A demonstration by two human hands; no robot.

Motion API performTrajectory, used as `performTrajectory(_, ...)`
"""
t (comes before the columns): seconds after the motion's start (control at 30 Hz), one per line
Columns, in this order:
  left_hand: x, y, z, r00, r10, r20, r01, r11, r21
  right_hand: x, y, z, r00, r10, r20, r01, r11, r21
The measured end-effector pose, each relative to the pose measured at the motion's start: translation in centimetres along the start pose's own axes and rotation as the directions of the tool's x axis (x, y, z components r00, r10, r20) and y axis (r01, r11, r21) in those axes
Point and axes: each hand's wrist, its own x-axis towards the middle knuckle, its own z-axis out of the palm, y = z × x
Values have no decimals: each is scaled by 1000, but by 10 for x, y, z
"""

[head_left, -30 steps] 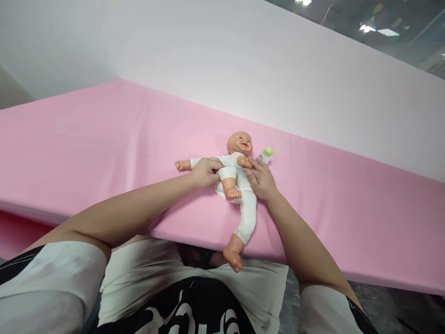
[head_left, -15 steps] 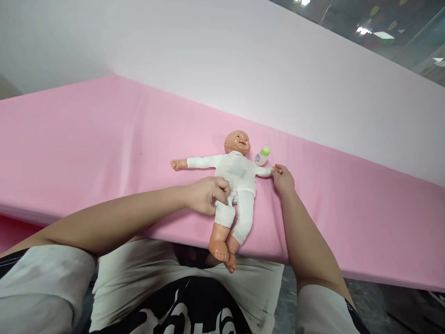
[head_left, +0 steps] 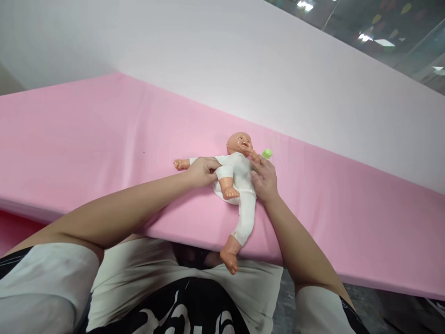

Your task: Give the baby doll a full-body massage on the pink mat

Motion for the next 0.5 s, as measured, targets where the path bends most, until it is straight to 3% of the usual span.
performTrajectory(0.13,5,-11,3,994,-103,27,104,994,-34,0,2,11,982,-10,189,23,997,-68)
performTrajectory(0.23,6,-12,4,998,-56,14,56,998,-10,1,3,12,982,-39,187,51,997,-59)
performTrajectory(0.37,2,-3,2,993,114,-3,-114,993,25,1,5,6,996,-64,58,66,997,-46)
performTrajectory(0.5,-9,17,5,954,298,32,-297,954,-30,0,19,-9,980,103,-171,-106,994,-4)
